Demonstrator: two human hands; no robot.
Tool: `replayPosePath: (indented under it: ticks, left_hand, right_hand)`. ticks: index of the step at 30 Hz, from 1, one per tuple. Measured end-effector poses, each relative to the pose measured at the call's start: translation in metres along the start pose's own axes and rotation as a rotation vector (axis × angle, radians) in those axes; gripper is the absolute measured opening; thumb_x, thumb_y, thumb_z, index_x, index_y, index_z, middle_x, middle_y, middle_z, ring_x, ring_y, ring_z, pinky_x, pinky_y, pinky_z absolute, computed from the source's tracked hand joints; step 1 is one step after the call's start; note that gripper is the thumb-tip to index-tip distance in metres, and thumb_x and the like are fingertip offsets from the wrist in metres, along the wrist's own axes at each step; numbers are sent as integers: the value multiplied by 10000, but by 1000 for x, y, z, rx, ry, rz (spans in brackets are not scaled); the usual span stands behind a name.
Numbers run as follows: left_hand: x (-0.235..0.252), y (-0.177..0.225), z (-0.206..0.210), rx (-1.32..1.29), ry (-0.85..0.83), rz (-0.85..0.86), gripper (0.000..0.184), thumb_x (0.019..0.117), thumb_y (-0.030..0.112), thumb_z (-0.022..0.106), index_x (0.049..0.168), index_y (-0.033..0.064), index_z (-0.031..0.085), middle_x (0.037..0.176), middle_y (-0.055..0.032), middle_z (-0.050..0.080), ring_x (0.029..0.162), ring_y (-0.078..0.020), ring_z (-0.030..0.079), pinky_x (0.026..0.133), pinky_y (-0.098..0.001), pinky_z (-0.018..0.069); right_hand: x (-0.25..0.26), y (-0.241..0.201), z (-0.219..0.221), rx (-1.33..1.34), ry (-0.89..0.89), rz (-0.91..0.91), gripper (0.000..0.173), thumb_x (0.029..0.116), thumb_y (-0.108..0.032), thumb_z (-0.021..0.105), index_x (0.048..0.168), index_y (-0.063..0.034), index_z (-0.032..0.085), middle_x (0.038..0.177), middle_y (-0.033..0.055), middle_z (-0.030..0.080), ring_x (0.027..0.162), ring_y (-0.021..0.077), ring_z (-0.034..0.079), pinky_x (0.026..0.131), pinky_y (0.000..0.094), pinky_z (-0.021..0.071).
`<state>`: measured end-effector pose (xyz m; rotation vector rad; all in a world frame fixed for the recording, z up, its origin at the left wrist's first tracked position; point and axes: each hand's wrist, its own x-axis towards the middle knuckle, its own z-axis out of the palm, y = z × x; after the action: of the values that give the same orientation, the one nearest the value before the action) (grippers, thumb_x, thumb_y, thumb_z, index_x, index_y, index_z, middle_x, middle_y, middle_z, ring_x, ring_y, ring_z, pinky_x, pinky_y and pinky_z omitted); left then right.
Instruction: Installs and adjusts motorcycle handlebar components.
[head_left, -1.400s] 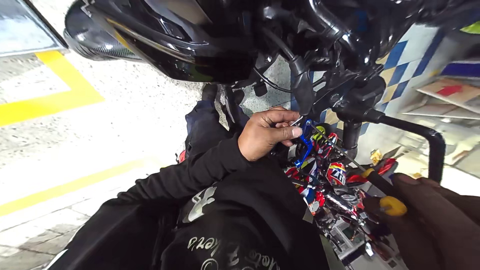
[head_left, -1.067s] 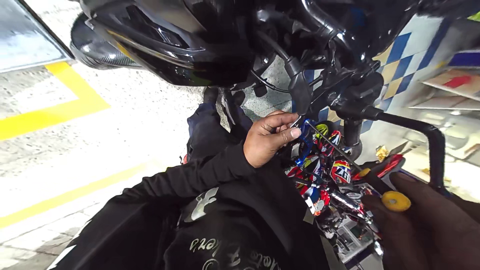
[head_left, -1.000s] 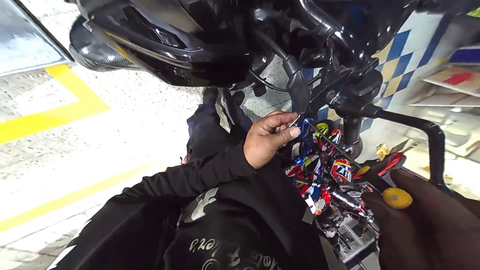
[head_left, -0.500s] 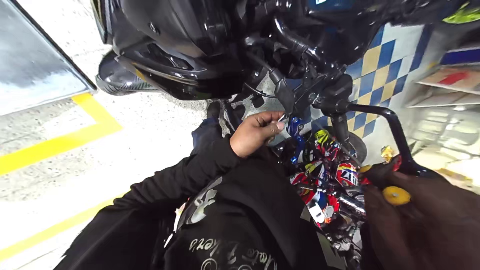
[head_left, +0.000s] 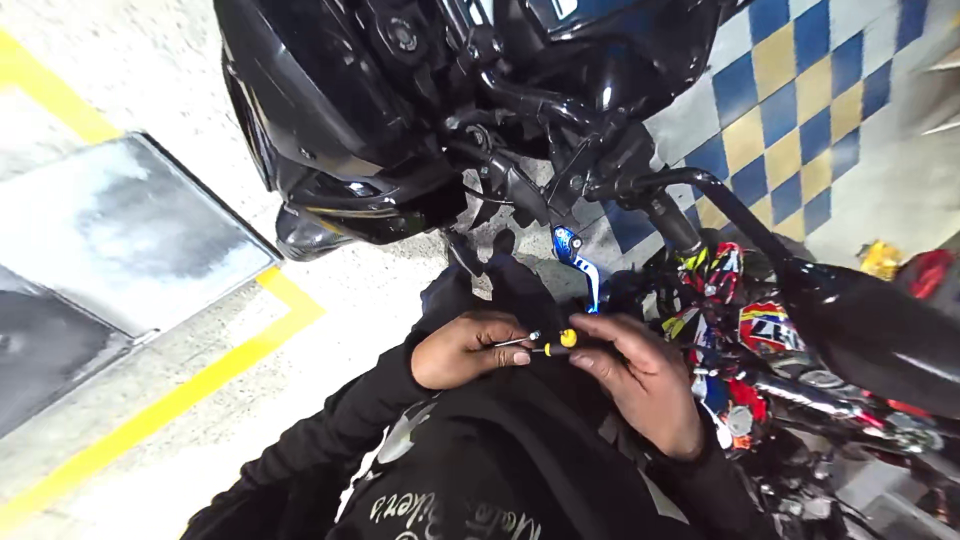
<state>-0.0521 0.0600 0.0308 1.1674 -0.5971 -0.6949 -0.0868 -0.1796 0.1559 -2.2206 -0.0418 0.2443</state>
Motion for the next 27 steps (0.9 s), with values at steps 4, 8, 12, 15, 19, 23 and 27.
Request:
replayPosePath:
  ticks: [4, 8, 12, 15, 19, 23, 27]
  left_hand:
    - [-8, 2, -1, 22, 81, -81, 211, 1023, 215, 642, 1022, 28, 738, 993, -16, 718, 955, -36, 653, 894, -242, 547]
    - [-16, 0, -5, 37, 141, -158, 203, 1011, 233, 660, 1010, 46, 740, 984, 6, 712, 927, -23, 647, 860, -230, 546]
    - [-19, 2, -6, 35, 151, -180, 198, 1013, 227, 657, 1000, 46, 736, 965, 10, 705, 899, -17, 639, 830, -217, 542]
    - [-19, 2, -6, 27, 164, -187, 188, 1009, 219, 661, 1006, 49, 741, 981, 8, 707, 919, -23, 642, 848, -225, 543]
    - [-20, 0, -6, 18, 195, -195, 199, 1006, 226, 667, 1027, 45, 745, 1019, -3, 722, 950, -32, 656, 876, -241, 552]
    - [-18, -1, -6, 17, 208, -197, 194, 1008, 222, 662, 1035, 47, 739, 1022, 0, 720, 937, -32, 656, 862, -241, 555]
    - [-18, -2, -6, -20, 262, -209, 191, 1005, 216, 666, 1049, 43, 736, 1015, 0, 724, 914, -36, 663, 842, -245, 566]
  right_hand:
    - [10, 35, -15, -630, 300, 31, 1077, 820, -609, 781, 1565, 32, 340, 1538, 325, 420, 1400, 469, 436, 1123, 642, 354]
    - [37, 61, -9, -801, 170, 140, 1402, 689, -824, 717, 1612, 65, 148, 1666, 309, 186, 1561, 463, 142, 1214, 710, 101]
    - [47, 63, -7, -871, 186, 85, 1151, 784, -630, 757, 1564, 76, 291, 1582, 320, 363, 1484, 484, 329, 1187, 648, 271]
    - [55, 71, -21, -853, 261, -10, 862, 839, -458, 791, 1478, 28, 474, 1396, 278, 560, 1272, 446, 555, 1010, 588, 472]
    - [58, 64, -35, -810, 151, 16, 1008, 814, -532, 815, 1559, -18, 370, 1434, 277, 516, 1303, 462, 514, 1060, 601, 430]
    - [53, 64, -22, -843, 41, 102, 1240, 743, -718, 757, 1609, 4, 242, 1652, 304, 229, 1531, 496, 208, 1202, 705, 179]
    - [55, 77, -20, -821, 166, 5, 951, 848, -534, 778, 1554, -25, 395, 1588, 258, 392, 1473, 440, 365, 1177, 624, 305]
